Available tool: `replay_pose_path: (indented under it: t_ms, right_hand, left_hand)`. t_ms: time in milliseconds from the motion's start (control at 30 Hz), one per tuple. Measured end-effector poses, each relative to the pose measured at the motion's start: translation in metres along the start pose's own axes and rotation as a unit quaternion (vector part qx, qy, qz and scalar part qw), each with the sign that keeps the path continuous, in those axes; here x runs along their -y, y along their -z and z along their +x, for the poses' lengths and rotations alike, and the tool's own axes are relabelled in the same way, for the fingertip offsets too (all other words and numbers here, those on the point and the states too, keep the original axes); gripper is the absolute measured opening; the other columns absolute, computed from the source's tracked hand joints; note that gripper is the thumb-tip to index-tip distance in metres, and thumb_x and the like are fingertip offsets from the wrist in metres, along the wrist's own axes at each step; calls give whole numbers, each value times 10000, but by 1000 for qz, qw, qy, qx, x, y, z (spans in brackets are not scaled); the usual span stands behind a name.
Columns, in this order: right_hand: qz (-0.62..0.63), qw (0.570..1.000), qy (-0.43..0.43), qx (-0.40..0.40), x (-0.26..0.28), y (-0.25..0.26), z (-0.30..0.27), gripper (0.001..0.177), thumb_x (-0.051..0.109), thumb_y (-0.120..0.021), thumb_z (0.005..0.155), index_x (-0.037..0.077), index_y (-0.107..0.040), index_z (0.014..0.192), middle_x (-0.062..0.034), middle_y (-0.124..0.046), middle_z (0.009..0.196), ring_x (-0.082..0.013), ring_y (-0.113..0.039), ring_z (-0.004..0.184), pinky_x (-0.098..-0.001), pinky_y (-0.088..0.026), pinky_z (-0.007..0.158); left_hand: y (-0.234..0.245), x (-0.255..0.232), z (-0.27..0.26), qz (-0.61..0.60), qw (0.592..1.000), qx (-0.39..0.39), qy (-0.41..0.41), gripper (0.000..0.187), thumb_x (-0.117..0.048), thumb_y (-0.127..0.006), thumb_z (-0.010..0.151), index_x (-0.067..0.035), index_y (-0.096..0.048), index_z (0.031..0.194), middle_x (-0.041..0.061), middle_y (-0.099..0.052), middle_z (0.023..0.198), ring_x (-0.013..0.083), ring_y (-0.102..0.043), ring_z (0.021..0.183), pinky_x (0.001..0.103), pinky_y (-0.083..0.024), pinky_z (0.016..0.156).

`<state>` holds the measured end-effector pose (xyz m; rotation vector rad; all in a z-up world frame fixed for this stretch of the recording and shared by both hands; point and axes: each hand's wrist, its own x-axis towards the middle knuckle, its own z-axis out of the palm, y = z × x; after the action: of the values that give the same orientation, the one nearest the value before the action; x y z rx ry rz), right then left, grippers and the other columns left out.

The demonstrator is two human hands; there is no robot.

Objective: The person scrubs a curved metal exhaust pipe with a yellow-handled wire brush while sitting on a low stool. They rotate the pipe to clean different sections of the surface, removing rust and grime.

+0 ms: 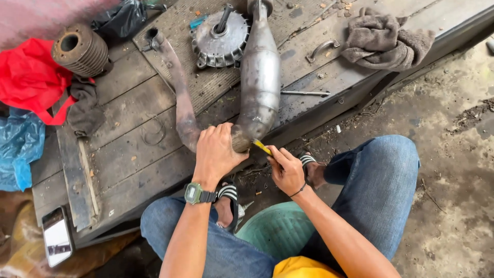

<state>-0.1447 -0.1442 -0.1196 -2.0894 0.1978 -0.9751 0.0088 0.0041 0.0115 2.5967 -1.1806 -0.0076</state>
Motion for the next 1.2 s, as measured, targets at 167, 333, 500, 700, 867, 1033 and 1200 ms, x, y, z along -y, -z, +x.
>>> replay_pose_path:
  t_ms: [167, 333, 500, 700, 867, 1033, 1200]
  right_hand:
    - [8, 1000, -3, -7, -4, 1, -8, 266, 82, -673, 932, 21, -723, 1186, -121, -648, 775, -373, -671, 636, -371, -544, 534]
    - [25, 999, 4, -22, 6, -3, -2, 249, 79, -671, 937, 1, -725, 1167, -140, -639, 769, -391, -654, 620, -366, -543, 533]
    - [43, 999, 6, -30, -5, -6, -2, 258, 67, -647, 952, -15, -715, 1187, -149, -650, 785, -400, -649, 620, -345, -542, 536]
    - [43, 998, 2, -38, -14, -7, -14, 255, 82, -654, 954, -10, -721, 1183, -142, -646, 775, -376, -640, 592, -359, -526, 527]
    - [57, 997, 6, -41, 3, -4, 12, 258, 53, -656, 949, -3, -725, 1192, -139, -649, 772, -357, -645, 592, -332, -527, 529]
    - [74, 996, -17, -44, 1, -9, -4, 249, 28, -651, 948, -49, -695, 1180, -197, -684, 809, -416, -657, 612, -407, -525, 523]
    - [58, 997, -9, -53, -1, -6, 7, 265, 33, -632, 962, -31, -706, 1208, -182, -667, 800, -413, -658, 639, -391, -542, 559]
  left_hand:
    - [4, 2, 1, 2, 1000, 7, 0, 832, -604, -857, 610, -36, -644, 1179, 121, -700, 995, 310, -676, 946, 422, -490, 921]
    - [8, 1, -5, -7, 1000, 13, 2, 816, -566, -862, 612, -18, -649, 1177, 137, -699, 980, 325, -672, 929, 428, -489, 909]
    - [4, 3, 4, -5, 1000, 3, -3, 810, -585, -855, 610, -34, -649, 1167, 126, -700, 977, 326, -679, 929, 434, -498, 898]
    - [6, 2, 1, -14, 1000, 18, 5, 828, -597, -852, 610, -30, -647, 1178, 130, -701, 978, 333, -678, 936, 441, -492, 907]
    - [7, 0, 5, -15, 1000, 15, 1, 810, -577, -857, 619, -25, -648, 1175, 132, -699, 970, 335, -678, 930, 442, -495, 905]
    - [8, 2, 2, -14, 1000, 6, -3, 828, -595, -864, 596, -23, -653, 1155, 143, -700, 948, 351, -682, 908, 461, -504, 878]
    - [8, 2, 2, -17, 1000, 1, -6, 817, -592, -858, 604, -28, -649, 1156, 135, -695, 948, 348, -674, 907, 452, -497, 872]
